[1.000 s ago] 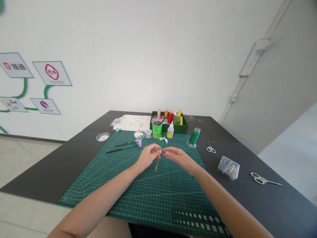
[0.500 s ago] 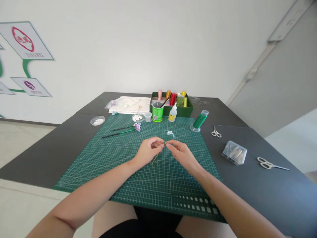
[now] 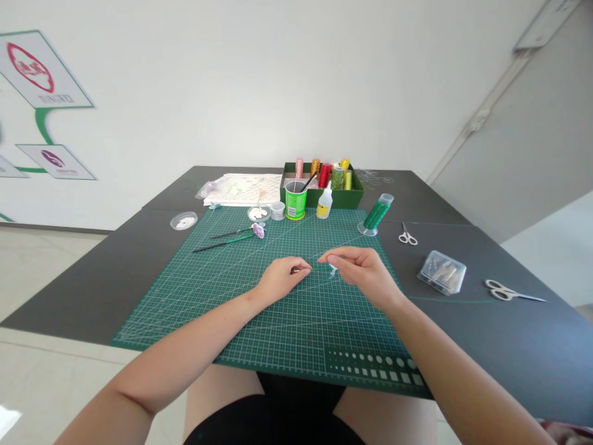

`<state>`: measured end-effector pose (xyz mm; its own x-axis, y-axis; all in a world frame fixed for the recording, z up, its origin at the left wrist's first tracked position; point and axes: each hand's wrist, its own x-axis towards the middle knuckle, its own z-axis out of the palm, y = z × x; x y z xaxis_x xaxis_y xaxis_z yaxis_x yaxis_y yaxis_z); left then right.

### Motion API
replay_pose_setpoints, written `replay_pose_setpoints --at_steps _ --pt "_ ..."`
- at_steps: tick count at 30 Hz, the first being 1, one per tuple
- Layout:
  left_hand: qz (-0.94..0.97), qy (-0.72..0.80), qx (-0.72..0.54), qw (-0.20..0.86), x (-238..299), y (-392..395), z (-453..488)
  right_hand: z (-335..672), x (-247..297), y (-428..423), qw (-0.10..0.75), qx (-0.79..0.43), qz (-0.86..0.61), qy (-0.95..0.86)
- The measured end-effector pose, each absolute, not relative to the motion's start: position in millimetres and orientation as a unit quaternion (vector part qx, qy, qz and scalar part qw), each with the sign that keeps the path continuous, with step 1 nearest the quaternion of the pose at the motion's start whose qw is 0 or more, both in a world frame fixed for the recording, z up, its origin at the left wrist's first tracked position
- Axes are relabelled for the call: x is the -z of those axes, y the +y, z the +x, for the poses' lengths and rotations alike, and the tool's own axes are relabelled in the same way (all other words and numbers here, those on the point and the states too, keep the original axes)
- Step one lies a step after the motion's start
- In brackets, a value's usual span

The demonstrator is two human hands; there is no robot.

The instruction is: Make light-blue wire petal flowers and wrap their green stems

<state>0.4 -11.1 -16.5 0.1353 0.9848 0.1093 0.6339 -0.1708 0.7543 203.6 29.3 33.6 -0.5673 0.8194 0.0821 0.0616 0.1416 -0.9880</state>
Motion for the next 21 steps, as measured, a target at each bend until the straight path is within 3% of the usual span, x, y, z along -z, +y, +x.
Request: replay_pose_setpoints --at_steps 9,16,21 --pt "0.759 0.525 -0.272 0.272 7 -22 8 205 -22 46 0.418 -0.582 -0.347 -0.605" --pt "0.782 0.491 -0.273 0.269 6 -24 10 204 -12 54 0.411 -0.562 -0.372 -0.613" --pt "0.763 0.483 -0.283 0.324 6 -23 10 203 -8 57 0.397 -0.557 -0.390 -0.616"
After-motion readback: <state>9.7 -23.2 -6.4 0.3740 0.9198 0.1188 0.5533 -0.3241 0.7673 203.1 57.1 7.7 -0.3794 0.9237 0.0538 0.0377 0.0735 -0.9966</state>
